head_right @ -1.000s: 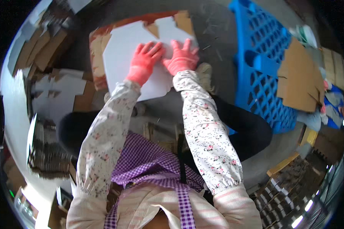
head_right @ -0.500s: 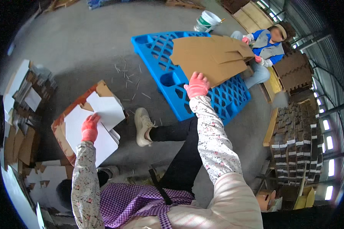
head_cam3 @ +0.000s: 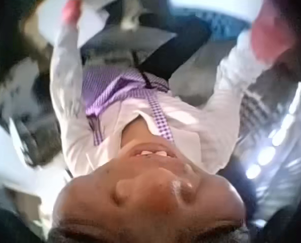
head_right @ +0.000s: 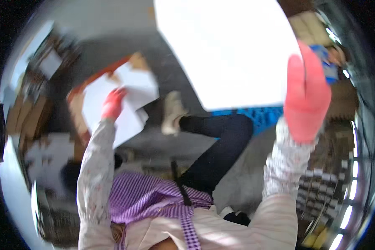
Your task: The person picks up white and brown cardboard pieces, aligns them on a wooden stool, and stacks the assembled units onto a blue plastic pallet.
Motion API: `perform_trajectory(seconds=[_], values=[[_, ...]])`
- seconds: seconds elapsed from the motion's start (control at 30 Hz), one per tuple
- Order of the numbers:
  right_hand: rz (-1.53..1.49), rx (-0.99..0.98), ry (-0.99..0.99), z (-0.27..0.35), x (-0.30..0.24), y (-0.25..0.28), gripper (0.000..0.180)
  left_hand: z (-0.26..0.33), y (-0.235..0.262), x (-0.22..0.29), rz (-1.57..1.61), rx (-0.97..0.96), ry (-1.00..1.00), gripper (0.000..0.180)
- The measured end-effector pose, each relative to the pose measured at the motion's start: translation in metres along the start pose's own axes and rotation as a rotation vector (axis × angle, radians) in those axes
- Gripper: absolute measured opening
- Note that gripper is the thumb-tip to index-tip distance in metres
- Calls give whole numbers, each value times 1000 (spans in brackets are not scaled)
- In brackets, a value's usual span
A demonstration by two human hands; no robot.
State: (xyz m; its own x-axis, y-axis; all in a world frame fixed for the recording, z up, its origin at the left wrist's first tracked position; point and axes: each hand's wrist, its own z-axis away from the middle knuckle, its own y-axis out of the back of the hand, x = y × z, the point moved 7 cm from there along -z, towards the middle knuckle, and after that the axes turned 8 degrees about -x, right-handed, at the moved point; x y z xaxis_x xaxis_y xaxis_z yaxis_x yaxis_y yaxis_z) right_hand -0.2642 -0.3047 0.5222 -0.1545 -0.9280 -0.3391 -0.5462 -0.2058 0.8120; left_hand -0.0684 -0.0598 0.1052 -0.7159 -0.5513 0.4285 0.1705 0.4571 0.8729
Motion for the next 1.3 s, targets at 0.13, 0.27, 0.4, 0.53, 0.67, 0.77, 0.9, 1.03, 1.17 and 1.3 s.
perform_trajectory(seconds=[0.13,0.27,0.4,0.53,0.67,0.77,0.9,1.03,1.17,1.3], values=[[-321,-296,102,62,-22,-165,35,38,-23,-66,305,-253,678,31],[-899,-504,-225,127,-6,-312,46,83,-6,-94,1036,483,467,33],[-1050,-610,-297,165,-23,-385,48,158,38,-155,829,632,917,41],[-570,-898,-268,190,-26,-436,51,149,26,-134,556,400,982,68],[-35,-390,-44,129,39,-402,49,138,46,-95,70,264,1065,79],[385,-336,-309,88,165,-409,45,118,43,-90,21,260,959,77],[-582,-264,-327,69,118,-377,32,133,47,-102,-14,164,974,75],[-216,-465,265,92,-16,-376,33,127,48,-100,5,199,902,69],[236,-773,84,110,-15,-450,72,119,46,-94,50,217,891,68],[191,-816,-29,112,-13,-454,75,123,47,-94,41,244,896,68]])
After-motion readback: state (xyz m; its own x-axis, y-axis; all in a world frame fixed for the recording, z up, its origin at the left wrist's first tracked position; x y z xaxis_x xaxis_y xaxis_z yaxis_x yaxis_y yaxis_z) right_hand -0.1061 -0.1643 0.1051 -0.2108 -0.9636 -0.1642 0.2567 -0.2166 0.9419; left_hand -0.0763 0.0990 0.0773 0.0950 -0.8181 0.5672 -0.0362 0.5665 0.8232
